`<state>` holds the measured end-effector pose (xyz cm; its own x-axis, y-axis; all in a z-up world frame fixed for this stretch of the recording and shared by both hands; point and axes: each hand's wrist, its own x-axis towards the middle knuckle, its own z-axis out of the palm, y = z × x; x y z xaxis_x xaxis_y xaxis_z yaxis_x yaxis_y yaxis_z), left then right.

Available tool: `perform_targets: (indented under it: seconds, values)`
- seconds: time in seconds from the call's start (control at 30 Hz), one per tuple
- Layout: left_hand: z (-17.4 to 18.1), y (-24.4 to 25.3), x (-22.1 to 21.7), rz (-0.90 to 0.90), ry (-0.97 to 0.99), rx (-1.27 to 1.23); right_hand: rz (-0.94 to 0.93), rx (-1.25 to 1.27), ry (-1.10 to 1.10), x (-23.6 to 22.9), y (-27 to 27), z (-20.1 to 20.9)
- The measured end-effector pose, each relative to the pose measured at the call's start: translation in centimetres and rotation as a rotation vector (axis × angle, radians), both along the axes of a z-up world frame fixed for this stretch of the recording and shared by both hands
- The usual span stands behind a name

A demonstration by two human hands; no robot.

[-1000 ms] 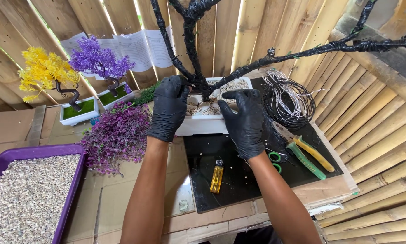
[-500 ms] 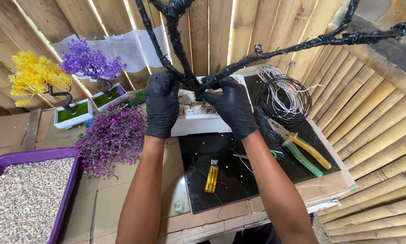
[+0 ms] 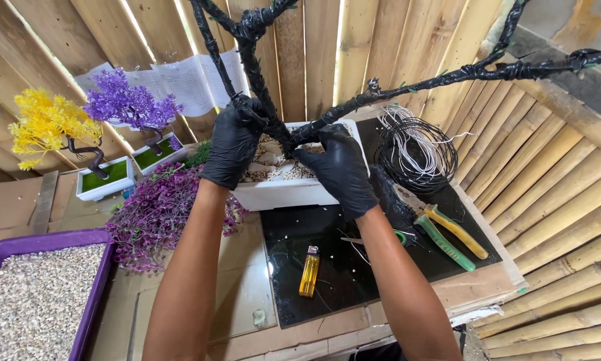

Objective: The person arranges small white stones and gravel around the base of a black artificial bonsai tree in a white rectangular pot. They use their gloved hands to position the stones and adjust the tree's placement. Later, they use scissors to cut a piece of black plastic sheeting.

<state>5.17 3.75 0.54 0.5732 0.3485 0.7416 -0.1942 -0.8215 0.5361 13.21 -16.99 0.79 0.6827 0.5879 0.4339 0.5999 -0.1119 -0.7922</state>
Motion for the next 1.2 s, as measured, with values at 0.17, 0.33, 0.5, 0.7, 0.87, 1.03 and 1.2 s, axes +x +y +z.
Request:
perform_targets:
  seconds: [0.17, 0.33, 0.5, 0.7, 0.87, 1.03, 1.2]
  values:
    - [1.8, -1.1, -0.1, -0.026, -0.005, -0.044, 0.02, -0.015, 0.016, 0.8, 0.1, -0.1]
    - [2.0, -1.7, -0.9, -0.042, -0.009, -0.091, 0.047, 0.042, 0.032, 0.8, 0.1, -0.9]
    - [2.6, -2.5, -0.8, -0.023, -0.011, 0.03, 0.059, 0.073, -0.004, 1.2, 0.4, -1.9]
    - [4.2, -3.8, -2.0, -0.242, -0.05, -0.461, 0.046, 0.07, -0.003, 0.8, -0.2, -1.3]
    - [1.3, -1.4, -1.1, 0.038, 0.017, -0.146, 0.051, 0.06, -0.031, 1.1, -0.2, -1.3]
    - [2.5, -2.5, -2.6, -0.027, 0.075, -0.301, 0.047, 0.077, -0.06, 1.4, -0.3, -1.2]
    - [1.2, -1.2, -1.6, -0.147, 0.049, -0.293, 0.014, 0.049, -0.063, 1.3, -0.4, -1.3]
